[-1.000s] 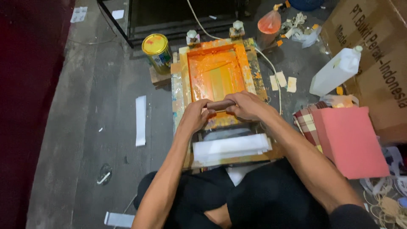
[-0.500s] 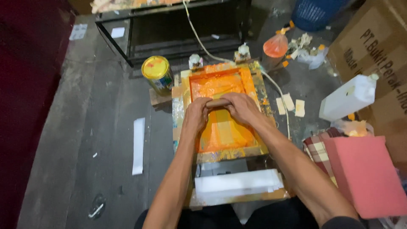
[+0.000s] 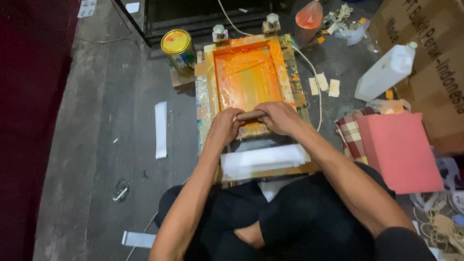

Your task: Manually screen printing orange ink onto white paper strips to create labels.

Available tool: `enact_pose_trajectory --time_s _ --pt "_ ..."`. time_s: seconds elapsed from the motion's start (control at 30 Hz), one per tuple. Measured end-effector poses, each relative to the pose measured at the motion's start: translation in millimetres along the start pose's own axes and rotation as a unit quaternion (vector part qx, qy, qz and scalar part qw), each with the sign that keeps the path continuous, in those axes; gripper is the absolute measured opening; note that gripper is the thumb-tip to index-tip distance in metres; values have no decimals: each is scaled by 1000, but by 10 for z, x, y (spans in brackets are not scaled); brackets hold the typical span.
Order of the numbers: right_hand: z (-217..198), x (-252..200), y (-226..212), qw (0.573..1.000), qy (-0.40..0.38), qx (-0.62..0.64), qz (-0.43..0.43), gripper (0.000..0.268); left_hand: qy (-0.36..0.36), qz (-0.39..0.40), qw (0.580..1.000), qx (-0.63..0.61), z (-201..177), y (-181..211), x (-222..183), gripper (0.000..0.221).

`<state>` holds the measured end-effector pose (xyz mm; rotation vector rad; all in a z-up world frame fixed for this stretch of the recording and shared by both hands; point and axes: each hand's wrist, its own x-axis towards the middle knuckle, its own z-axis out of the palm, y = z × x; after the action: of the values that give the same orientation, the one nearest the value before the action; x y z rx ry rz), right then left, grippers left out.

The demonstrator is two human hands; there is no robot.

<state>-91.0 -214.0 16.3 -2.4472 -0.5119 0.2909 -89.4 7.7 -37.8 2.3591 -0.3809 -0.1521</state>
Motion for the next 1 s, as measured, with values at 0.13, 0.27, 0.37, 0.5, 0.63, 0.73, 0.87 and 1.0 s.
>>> enact_pose_trajectory --time_s 0.13,0.27,0.37,0.5,0.63,0.73,0.87,1.0 --pt "4 -106 -17 999 -36 -33 14 11 -14 -20 1000 2 -54 162 -159 34" --pt "-66 -52 -13 997 -65 -20 33 8 -7 -39 999 -37 -41 196 -193 30" --pt "-90 22 28 996 -77 18 41 15 10 -53 995 -80 42 85 -146 24" --pt "-22 81 139 994 -91 28 55 24 33 -81 983 -164 167 -26 -187 20" --pt "-26 69 141 994 -97 4 58 36 37 -93 979 -177 228 -78 -175 17" --pt "-105 33 23 994 -101 17 48 30 58 -79 978 -185 225 -78 -176 16" --pt "-111 -51 -30 994 -97 20 51 30 67 -67 973 -210 268 -63 -239 17" --pt "-86 -5 32 994 -99 1 52 26 82 -53 972 -212 287 -57 -248 15"
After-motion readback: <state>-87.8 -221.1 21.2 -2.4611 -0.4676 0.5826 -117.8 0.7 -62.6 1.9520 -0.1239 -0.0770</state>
